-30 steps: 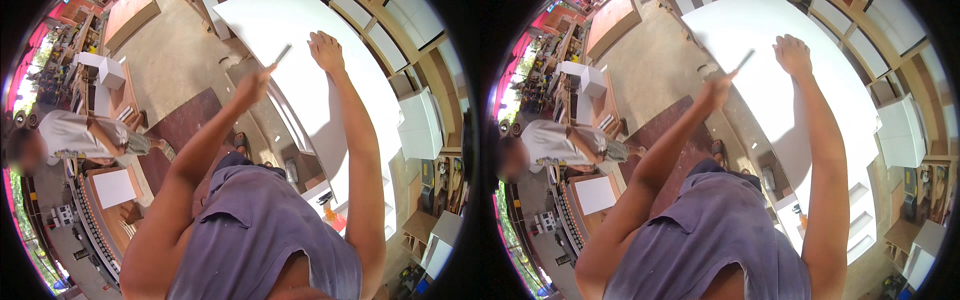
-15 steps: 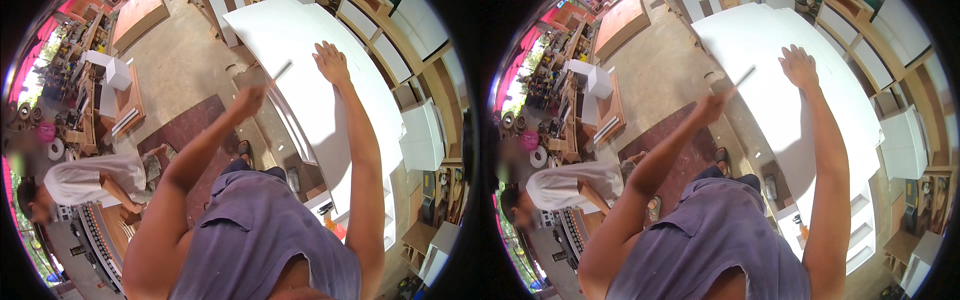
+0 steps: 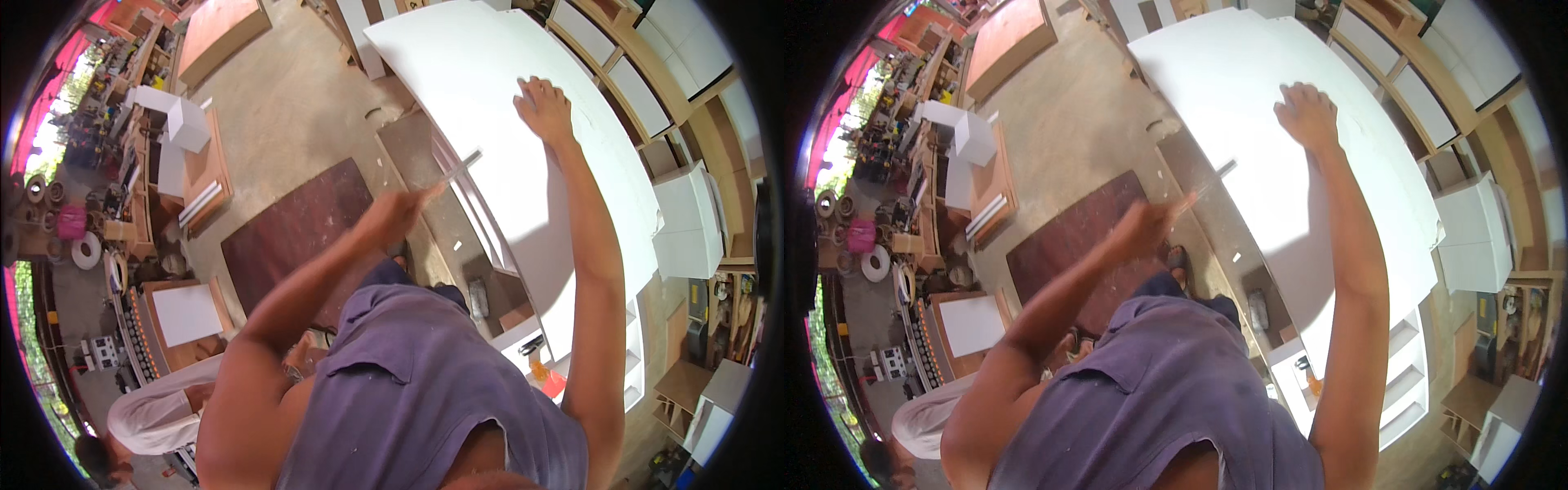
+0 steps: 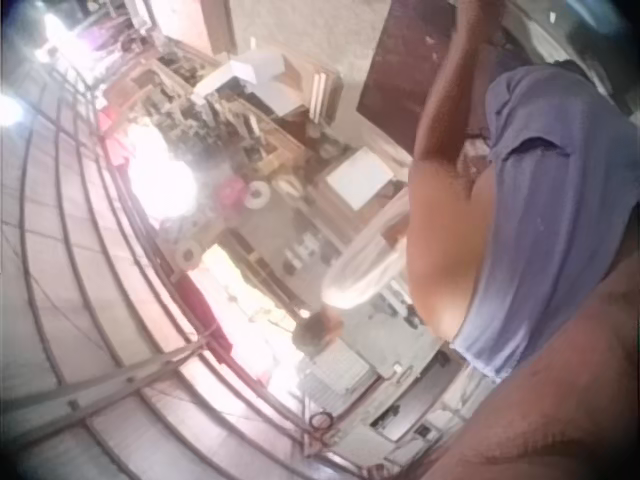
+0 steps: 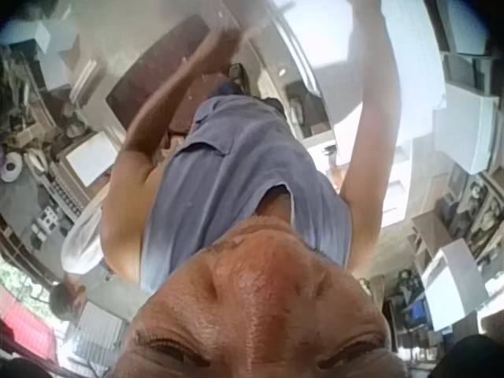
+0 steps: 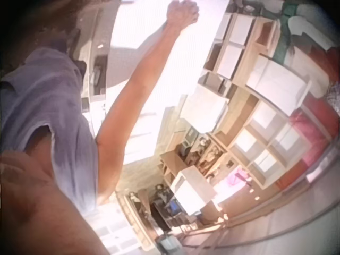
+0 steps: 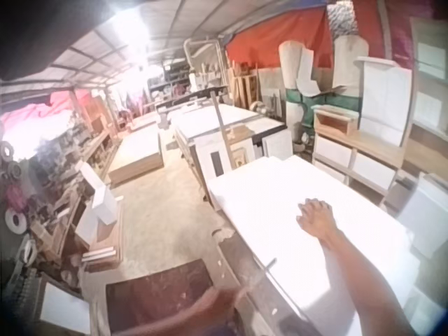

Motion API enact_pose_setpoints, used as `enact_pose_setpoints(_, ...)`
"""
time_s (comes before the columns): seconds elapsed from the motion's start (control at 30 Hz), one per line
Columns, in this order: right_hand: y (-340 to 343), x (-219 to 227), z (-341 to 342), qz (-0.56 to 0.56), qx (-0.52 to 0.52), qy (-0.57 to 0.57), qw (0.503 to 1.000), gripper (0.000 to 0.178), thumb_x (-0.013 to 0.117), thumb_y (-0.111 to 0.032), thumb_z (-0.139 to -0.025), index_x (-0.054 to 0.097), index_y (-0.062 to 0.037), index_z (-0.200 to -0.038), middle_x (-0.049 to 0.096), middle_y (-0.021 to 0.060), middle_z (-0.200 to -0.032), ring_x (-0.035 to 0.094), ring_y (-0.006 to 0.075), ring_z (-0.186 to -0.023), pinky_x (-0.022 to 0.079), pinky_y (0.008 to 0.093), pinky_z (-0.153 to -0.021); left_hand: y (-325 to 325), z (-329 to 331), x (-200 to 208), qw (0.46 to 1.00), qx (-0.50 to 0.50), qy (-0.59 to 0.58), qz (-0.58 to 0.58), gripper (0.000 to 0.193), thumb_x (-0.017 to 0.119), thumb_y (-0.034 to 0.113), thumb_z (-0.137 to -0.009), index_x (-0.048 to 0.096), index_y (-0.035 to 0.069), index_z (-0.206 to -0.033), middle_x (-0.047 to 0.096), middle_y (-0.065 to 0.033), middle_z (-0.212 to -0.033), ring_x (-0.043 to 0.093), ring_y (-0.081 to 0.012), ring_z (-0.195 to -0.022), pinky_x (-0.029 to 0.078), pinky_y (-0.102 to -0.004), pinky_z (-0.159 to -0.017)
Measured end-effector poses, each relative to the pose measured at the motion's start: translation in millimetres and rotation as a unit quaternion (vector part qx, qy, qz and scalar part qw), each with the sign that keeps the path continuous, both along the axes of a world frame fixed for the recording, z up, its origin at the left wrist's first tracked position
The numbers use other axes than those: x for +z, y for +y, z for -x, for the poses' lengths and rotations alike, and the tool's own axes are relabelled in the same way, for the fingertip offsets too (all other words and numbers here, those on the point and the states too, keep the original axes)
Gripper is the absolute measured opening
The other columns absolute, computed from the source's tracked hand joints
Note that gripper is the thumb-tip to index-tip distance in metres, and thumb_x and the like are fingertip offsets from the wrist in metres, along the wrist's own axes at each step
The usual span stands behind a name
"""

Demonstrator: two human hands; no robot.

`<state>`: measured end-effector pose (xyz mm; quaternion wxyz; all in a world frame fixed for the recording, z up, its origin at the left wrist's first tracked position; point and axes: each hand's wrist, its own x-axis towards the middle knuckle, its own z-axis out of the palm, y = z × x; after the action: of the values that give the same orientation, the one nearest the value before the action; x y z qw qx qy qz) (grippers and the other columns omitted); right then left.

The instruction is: The person assembles a white cabinet by placing a large white panel onto a frame, then uses a utility knife to trim excess material along the edges. The person also uses a metal straight edge to guide the knife and ensure straight cuts.

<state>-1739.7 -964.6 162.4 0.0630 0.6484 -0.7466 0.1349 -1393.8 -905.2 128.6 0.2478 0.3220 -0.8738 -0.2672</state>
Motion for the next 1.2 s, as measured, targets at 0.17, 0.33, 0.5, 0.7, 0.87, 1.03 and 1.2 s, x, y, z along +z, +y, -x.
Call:
enact_pose_setpoints(0.17,-62,8,-22,0.035,0.015,-0.025,0.999,0.051,0.058,-0.037,-0.084,0.061,-0.009,-0.126,0.06,0.0168,-0.113,0.057,0.0367,-0.107,0.045,0.0501,-0.094,-77,38,47,0.98,0.103,-0.032,-0.167,0.06,0.044,0.003,-0.093,0.046,0.026,-0.149,0.057,-0.0116,-0.068,0.053,-0.0193,-0.057,0.048,-0.0364,-0.061)
enact_pose_setpoints(0.33,-116,-8,-22,0.071,0.031,-0.002,0.997,0.042,0.056,-0.033,-0.085,0.064,-0.0128,-0.121,0.061,0.014,-0.119,0.057,0.0367,-0.106,0.049,0.047,-0.091,9,-11,19,0.995,-0.048,0.007,-0.085,0.059,0.044,0.0,-0.091,0.052,0.024,-0.144,0.061,-0.0145,-0.08,0.057,-0.0246,-0.065,0.05,-0.0391,-0.066)
enact_pose_setpoints(0.5,-138,-13,-56,0.101,0.049,-0.004,0.994,0.04,0.048,-0.032,-0.092,0.062,-0.0187,-0.127,0.056,0.0104,-0.135,0.052,0.0363,-0.121,0.04,0.0534,-0.103,-129,16,32,0.982,0.076,-0.03,-0.171,0.051,0.045,0.005,-0.095,0.052,0.02,-0.143,0.064,-0.0202,-0.122,0.064,-0.0272,-0.113,0.049,-0.0386,-0.096)
enact_pose_setpoints(0.7,-136,-22,-39,-0.022,-0.013,0.041,0.999,0.049,0.039,-0.036,-0.099,0.044,-0.0241,-0.147,0.034,0.0105,-0.158,0.028,0.0357,-0.146,0.022,0.0552,-0.117,-33,-34,10,0.991,-0.041,-0.025,-0.121,0.052,0.047,0.004,-0.095,0.049,0.02,-0.145,0.06,-0.0277,-0.115,0.063,-0.0256,-0.078,0.052,-0.0342,-0.076)
enact_pose_setpoints(0.87,-138,-12,-56,0.015,0.038,0.024,0.999,0.046,0.039,-0.033,-0.099,0.046,-0.0211,-0.143,0.038,0.0139,-0.154,0.032,0.0383,-0.143,0.024,0.0581,-0.115,-129,16,48,0.976,0.089,-0.004,-0.2,0.051,0.043,0.002,-0.096,0.053,0.019,-0.143,0.058,-0.0279,-0.119,0.06,-0.0258,-0.077,0.051,-0.0332,-0.082)
enact_pose_setpoints(1.03,-139,-27,-36,0.047,0.021,0.037,0.998,0.045,0.04,-0.032,-0.098,0.048,-0.0187,-0.141,0.04,0.0154,-0.152,0.035,0.0397,-0.14,0.026,0.0593,-0.113,-44,-26,-14,0.996,-0.046,-0.001,-0.079,0.053,0.042,-0.003,-0.093,0.055,0.016,-0.141,0.063,-0.0206,-0.126,0.068,-0.0264,-0.091,0.051,-0.0326,-0.079)
enact_pose_setpoints(1.2,-136,-7,-59,0.013,0.051,0.017,0.998,0.044,0.042,-0.034,-0.099,0.048,-0.0185,-0.139,0.039,0.0155,-0.152,0.033,0.0388,-0.141,0.025,0.0597,-0.113,-129,21,50,0.965,0.082,-0.054,-0.243,0.062,0.045,-0.008,-0.086,0.049,0.013,-0.145,0.062,-0.0181,-0.129,0.069,-0.0259,-0.093,0.05,-0.0361,-0.072)
